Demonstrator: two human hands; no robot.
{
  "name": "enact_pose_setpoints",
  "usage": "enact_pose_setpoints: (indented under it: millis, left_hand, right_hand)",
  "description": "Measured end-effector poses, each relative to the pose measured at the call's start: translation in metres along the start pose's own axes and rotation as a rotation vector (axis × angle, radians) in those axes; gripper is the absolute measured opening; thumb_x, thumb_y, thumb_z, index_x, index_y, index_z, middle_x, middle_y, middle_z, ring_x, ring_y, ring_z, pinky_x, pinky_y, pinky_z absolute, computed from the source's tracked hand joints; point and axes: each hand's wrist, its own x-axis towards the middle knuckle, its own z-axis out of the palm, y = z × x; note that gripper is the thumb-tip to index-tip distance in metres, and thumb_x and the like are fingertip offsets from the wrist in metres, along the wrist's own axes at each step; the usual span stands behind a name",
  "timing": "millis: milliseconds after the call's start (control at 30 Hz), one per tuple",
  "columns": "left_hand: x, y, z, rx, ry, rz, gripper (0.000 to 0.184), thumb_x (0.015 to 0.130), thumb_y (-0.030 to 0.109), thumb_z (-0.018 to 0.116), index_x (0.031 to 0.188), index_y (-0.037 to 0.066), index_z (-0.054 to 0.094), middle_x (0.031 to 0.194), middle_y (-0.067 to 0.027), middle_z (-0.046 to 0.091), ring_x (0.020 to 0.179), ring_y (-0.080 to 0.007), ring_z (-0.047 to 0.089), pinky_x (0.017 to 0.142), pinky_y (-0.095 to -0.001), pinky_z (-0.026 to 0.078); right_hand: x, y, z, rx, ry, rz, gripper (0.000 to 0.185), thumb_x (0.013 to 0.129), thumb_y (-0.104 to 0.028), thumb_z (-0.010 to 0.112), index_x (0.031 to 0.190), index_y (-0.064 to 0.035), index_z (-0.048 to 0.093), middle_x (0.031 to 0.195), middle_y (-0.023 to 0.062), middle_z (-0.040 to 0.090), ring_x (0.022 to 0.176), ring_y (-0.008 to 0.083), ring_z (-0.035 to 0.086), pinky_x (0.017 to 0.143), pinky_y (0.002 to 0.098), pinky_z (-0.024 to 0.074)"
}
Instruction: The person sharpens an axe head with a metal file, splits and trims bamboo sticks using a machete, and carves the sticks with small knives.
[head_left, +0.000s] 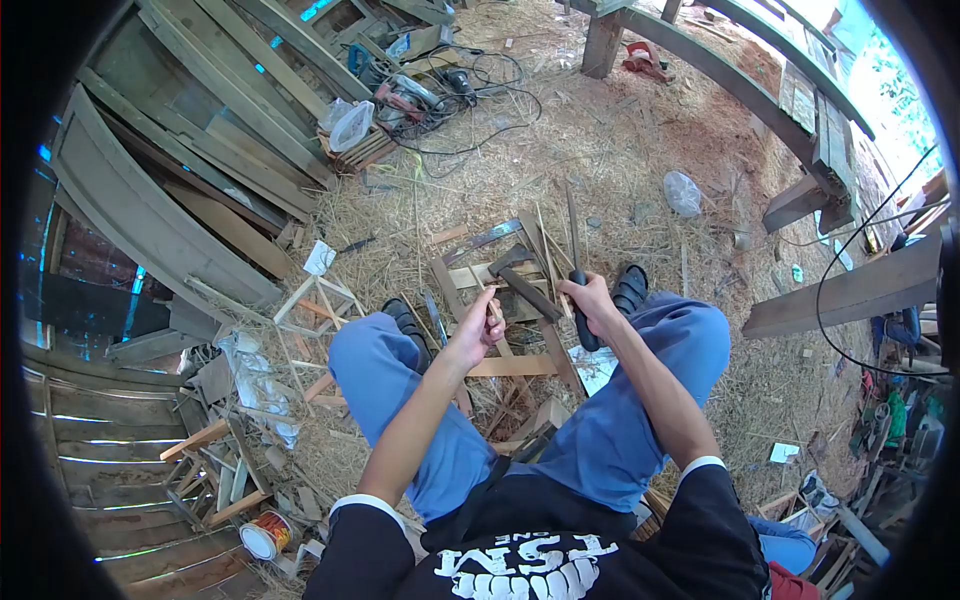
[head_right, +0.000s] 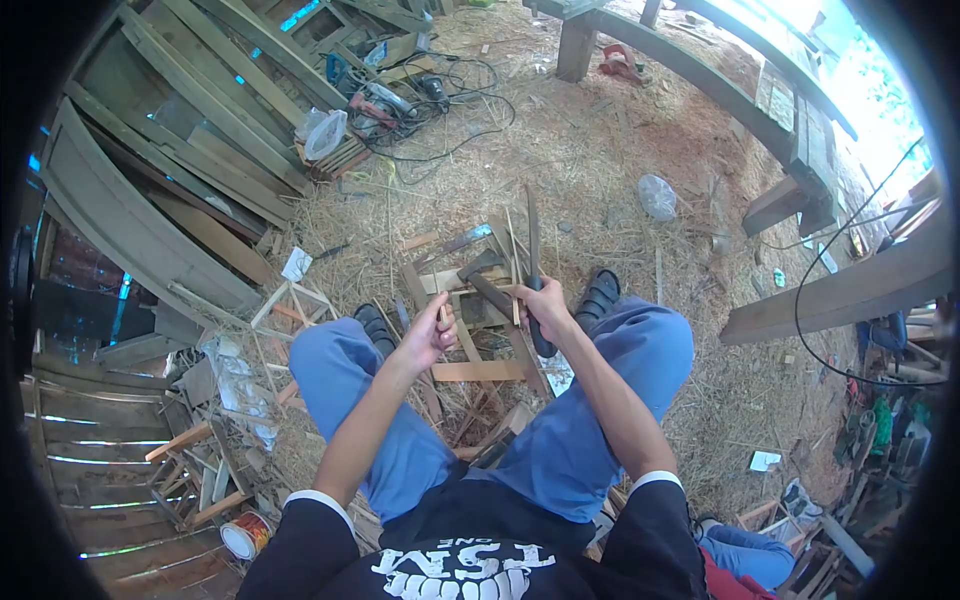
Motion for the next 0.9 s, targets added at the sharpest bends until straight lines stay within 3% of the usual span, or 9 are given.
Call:
enact_pose_setpoints:
  millis: [67,167,267,367,467,600,700,733,900]
  left_hand:
    - [0.001,-0.002,0.002,-0.003,0.016,0.016,0.034,0.100,0.045,0.056,0.083,0.016,0.051,0.056,0.0046,0.041,0.048,-0.0119,0.042,0.046,-0.0272,0.031]
    - [-0.001,0.000,0.009,-0.022,0.086,0.046,0.033,0.100,0.044,0.057,0.084,0.016,0.052,0.056,0.0035,0.043,0.048,-0.0126,0.042,0.047,-0.0278,0.032]
    - [0.004,-0.001,0.005,-0.068,0.093,0.034,0.032,0.100,0.043,0.057,0.085,0.016,0.054,0.057,0.0029,0.043,0.048,-0.0134,0.041,0.048,-0.0284,0.032]
    - [0.004,-0.002,-0.002,-0.097,0.004,0.032,0.032,0.100,0.044,0.057,0.085,0.016,0.054,0.057,0.0031,0.042,0.049,-0.0140,0.040,0.049,-0.0290,0.033]
    - [0.007,-0.003,-0.003,-0.126,-0.026,0.009,0.033,0.099,0.045,0.056,0.084,0.016,0.054,0.057,0.0031,0.042,0.050,-0.0143,0.040,0.049,-0.0289,0.032]
    - [0.007,-0.005,0.001,-0.134,0.008,-0.008,0.034,0.099,0.046,0.055,0.085,0.016,0.053,0.057,0.0027,0.042,0.049,-0.0138,0.040,0.048,-0.0274,0.034]
    - [0.006,-0.006,0.005,-0.105,0.038,-0.017,0.035,0.099,0.047,0.055,0.086,0.015,0.054,0.058,0.0025,0.044,0.048,-0.0129,0.042,0.046,-0.0263,0.035]
    - [0.002,-0.007,0.007,-0.104,0.041,-0.023,0.033,0.099,0.046,0.055,0.086,0.016,0.055,0.058,0.0030,0.044,0.049,-0.0121,0.043,0.046,-0.0254,0.036]
    - [-0.006,-0.006,0.022,0.032,0.066,-0.004,0.033,0.098,0.046,0.056,0.090,0.015,0.058,0.059,0.0050,0.046,0.049,-0.0087,0.046,0.046,-0.0237,0.038]
  right_hand:
    - [0.004,-0.005,-0.007,-0.022,0.033,-0.086,0.016,0.081,-0.008,0.073,0.083,-0.0030,0.058,0.065,0.0046,0.060,0.041,0.0111,0.050,0.037,0.0268,0.0396]
    - [0.002,-0.024,-0.014,-0.409,0.317,-0.312,0.024,0.085,-0.018,0.071,0.083,-0.0012,0.054,0.064,0.0063,0.061,0.043,0.0121,0.054,0.038,0.0277,0.0424]
    - [0.040,0.004,-0.036,-0.610,0.458,-0.487,0.032,0.084,-0.026,0.071,0.083,0.0014,0.055,0.065,0.0105,0.062,0.045,0.0169,0.060,0.039,0.0299,0.0452]
    - [0.003,-0.020,-0.016,-0.330,0.300,-0.272,0.030,0.084,-0.024,0.072,0.085,0.0008,0.055,0.062,0.0080,0.059,0.044,0.0154,0.058,0.038,0.0296,0.0436]
    - [-0.022,-0.032,-0.002,-0.251,0.117,-0.179,0.028,0.085,-0.021,0.073,0.086,0.0005,0.055,0.061,0.0058,0.058,0.044,0.0126,0.057,0.037,0.0285,0.0418]
    - [-0.052,-0.048,0.022,-0.343,-0.065,-0.261,0.027,0.083,-0.018,0.076,0.093,-0.0006,0.058,0.067,0.0032,0.060,0.046,0.0079,0.054,0.039,0.0250,0.0413]
    - [-0.061,-0.048,0.040,-0.218,-0.236,-0.340,0.029,0.082,-0.015,0.078,0.100,-0.0017,0.059,0.071,0.0013,0.060,0.048,0.0066,0.054,0.041,0.0236,0.0423]
    - [-0.066,-0.051,0.047,-0.143,-0.283,-0.333,0.028,0.081,-0.007,0.078,0.097,-0.0035,0.055,0.082,0.0028,0.066,0.047,0.0054,0.052,0.041,0.0221,0.0413]
    - [-0.077,-0.044,0.067,-0.191,-0.358,-0.326,0.035,0.079,-0.006,0.078,0.107,-0.0048,0.057,0.073,-0.0015,0.059,0.050,0.0042,0.051,0.042,0.0217,0.0403]
